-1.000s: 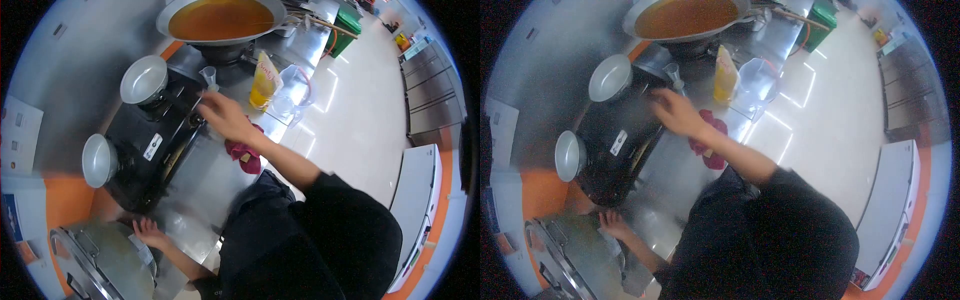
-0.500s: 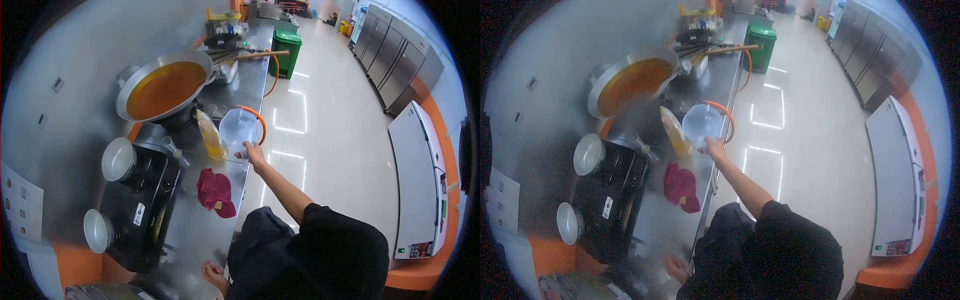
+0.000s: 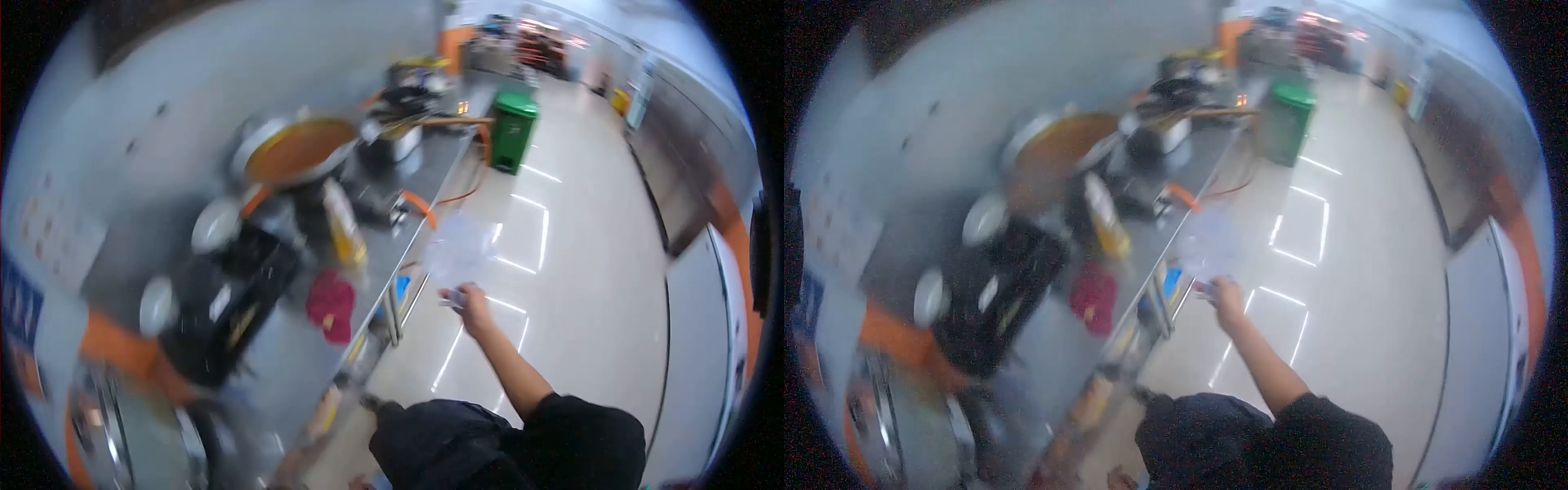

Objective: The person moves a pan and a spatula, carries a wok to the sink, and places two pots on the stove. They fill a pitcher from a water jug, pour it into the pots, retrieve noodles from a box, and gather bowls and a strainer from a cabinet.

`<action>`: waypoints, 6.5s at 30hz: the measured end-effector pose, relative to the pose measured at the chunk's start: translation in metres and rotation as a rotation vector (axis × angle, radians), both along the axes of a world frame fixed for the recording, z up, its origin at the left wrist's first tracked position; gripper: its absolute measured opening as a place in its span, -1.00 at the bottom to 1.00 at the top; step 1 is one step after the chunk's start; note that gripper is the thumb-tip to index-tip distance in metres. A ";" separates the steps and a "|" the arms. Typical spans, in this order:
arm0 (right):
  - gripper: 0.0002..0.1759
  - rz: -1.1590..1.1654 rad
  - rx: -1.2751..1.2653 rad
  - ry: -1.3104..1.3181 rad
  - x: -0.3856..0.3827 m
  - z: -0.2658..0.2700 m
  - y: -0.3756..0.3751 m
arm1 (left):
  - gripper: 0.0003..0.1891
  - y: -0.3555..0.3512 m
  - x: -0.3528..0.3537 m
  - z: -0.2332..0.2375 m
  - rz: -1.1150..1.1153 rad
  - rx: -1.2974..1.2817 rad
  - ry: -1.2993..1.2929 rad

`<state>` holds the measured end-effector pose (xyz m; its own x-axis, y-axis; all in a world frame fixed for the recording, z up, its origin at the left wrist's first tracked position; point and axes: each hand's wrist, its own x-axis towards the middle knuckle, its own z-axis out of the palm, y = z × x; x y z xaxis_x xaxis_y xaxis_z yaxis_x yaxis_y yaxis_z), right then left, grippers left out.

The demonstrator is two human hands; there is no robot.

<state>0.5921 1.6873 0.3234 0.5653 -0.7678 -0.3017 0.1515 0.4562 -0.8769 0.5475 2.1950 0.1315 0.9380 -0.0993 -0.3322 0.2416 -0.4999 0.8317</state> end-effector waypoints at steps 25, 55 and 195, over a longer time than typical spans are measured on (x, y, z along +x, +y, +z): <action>-0.61 0.590 0.329 0.814 -0.400 -0.294 0.361 | -0.30 0.231 -0.266 -0.249 0.157 0.356 -0.199; -0.65 0.571 0.184 0.930 -0.430 -0.335 0.458 | -0.50 0.209 -0.223 -0.270 0.181 0.419 0.065; -0.64 1.673 -1.225 0.913 -0.215 -0.435 0.674 | -0.63 0.217 -0.272 -0.354 0.541 -0.693 0.162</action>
<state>0.3767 2.3611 -0.1114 0.7231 0.1334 -0.6777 -0.1429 -0.9311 -0.3357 0.2754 2.4121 -0.2224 0.8616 0.1154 -0.4943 0.4391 0.3190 0.8399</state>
